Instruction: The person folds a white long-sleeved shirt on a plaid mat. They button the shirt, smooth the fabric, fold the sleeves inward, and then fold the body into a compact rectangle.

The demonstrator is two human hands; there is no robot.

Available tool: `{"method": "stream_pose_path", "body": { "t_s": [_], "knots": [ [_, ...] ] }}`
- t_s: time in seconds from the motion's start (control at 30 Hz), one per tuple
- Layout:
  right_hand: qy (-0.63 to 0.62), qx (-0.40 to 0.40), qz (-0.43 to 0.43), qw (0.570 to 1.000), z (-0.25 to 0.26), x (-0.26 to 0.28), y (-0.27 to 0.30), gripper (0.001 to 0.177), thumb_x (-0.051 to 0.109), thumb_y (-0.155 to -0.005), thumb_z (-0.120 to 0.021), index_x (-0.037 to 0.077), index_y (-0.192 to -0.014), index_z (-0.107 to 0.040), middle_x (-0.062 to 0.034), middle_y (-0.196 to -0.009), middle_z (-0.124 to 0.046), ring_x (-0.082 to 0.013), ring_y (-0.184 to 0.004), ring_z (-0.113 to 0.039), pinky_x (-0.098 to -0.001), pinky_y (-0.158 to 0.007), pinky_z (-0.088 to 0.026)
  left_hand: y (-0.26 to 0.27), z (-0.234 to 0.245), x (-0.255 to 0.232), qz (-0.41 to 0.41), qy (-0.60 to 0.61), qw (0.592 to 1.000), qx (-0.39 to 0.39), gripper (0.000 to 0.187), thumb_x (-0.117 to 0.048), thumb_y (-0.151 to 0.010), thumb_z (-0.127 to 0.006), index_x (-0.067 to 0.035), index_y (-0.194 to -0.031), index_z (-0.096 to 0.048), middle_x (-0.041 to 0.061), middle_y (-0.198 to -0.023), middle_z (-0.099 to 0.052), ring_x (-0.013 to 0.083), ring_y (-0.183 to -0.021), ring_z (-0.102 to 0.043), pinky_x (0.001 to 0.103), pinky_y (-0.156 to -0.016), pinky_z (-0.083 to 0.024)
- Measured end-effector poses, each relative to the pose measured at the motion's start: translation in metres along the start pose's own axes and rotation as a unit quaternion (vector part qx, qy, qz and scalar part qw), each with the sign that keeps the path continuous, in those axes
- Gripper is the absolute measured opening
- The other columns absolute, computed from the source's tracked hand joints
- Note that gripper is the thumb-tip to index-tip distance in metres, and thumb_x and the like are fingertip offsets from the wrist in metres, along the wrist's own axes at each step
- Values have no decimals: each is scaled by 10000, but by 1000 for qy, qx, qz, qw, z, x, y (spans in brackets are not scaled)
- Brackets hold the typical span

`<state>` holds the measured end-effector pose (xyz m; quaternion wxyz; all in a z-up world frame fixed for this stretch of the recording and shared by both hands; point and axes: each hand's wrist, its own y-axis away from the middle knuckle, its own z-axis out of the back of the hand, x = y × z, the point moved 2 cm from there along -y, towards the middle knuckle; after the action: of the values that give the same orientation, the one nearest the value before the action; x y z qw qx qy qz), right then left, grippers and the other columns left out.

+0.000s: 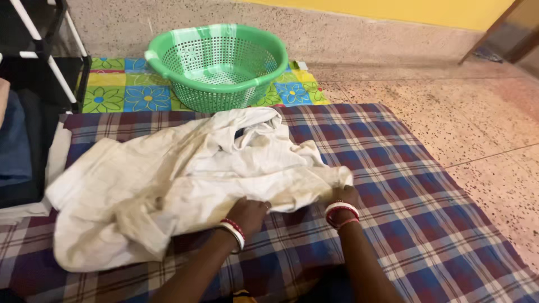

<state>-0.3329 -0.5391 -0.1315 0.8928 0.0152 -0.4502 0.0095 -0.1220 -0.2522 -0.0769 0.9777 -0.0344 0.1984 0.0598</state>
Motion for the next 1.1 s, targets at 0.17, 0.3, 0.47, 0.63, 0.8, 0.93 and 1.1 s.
{"method": "stream_pose_path", "body": {
  "t_s": [0.17, 0.3, 0.47, 0.63, 0.8, 0.93, 1.1],
  "knots": [
    [144, 29, 32, 989, 16, -16, -1, 429, 312, -806, -771, -23, -1071, -727, -298, -1025, -742, -400, -926, -737, -487, -800, -584, 6, -19, -15, -44, 10, 999, -27, 404, -158, -831, -703, -71, -1220, -638, 157, -1405, -568, 350, -1317, -494, 526, -1068, -375],
    [61, -68, -1, 996, 24, -44, -9, 402, 238, -732, -827, 15, -1033, -680, -266, -962, -724, -397, -874, -730, -489, -753, -584, -1, -39, -10, -19, -17, 1000, 11, 472, -174, -846, -704, -93, -1302, -615, 118, -1544, -446, 333, -1446, -371, 542, -1151, -310],
    [267, 217, 120, 931, 13, -67, -31, 271, 269, -931, -694, 13, -852, -733, -215, -822, -711, -351, -753, -730, -475, -685, -546, -10, -45, -18, -15, -40, 999, 4, 520, -187, -847, -729, -103, -1338, -580, 120, -1584, -343, 359, -1481, -273, 621, -1156, -248],
    [553, 236, 266, 753, -2, -73, -22, 316, 379, -732, -857, 116, -849, -727, -136, -861, -746, -315, -821, -707, -458, -687, -527, -10, -40, -29, 10, -16, 999, 32, 474, -148, -872, -707, -111, -1329, -586, 104, -1621, -309, 352, -1530, -212, 639, -1203, -187],
    [368, 217, 156, 891, 3, -57, -17, 136, 229, -818, -811, 102, -827, -762, -146, -851, -766, -313, -731, -715, -455, -612, -533, -6, -33, -31, 24, -27, 998, 45, 493, -172, -902, -684, -100, -1370, -549, 97, -1637, -277, 339, -1542, -183, 691, -1195, -149],
    [538, 119, 318, 772, 42, -43, -33, 150, 226, -774, -787, 124, -884, -783, -163, -873, -765, -315, -812, -748, -439, -702, -604, -1, -36, -21, 29, -44, 998, 34, 576, -170, -900, -668, -100, -1441, -482, 91, -1641, -255, 340, -1534, -164, 725, -1170, -121],
    [207, -15, 35, 978, 43, -18, -10, 290, 229, -793, -792, 21, -991, -750, -260, -944, -721, -431, -901, -724, -544, -806, -580, 11, -35, 0, 54, -69, 995, 49, 524, -203, -959, -602, -96, -1453, -465, 78, -1650, -257, 322, -1533, -194, 711, -1190, -127]
  ]
}}
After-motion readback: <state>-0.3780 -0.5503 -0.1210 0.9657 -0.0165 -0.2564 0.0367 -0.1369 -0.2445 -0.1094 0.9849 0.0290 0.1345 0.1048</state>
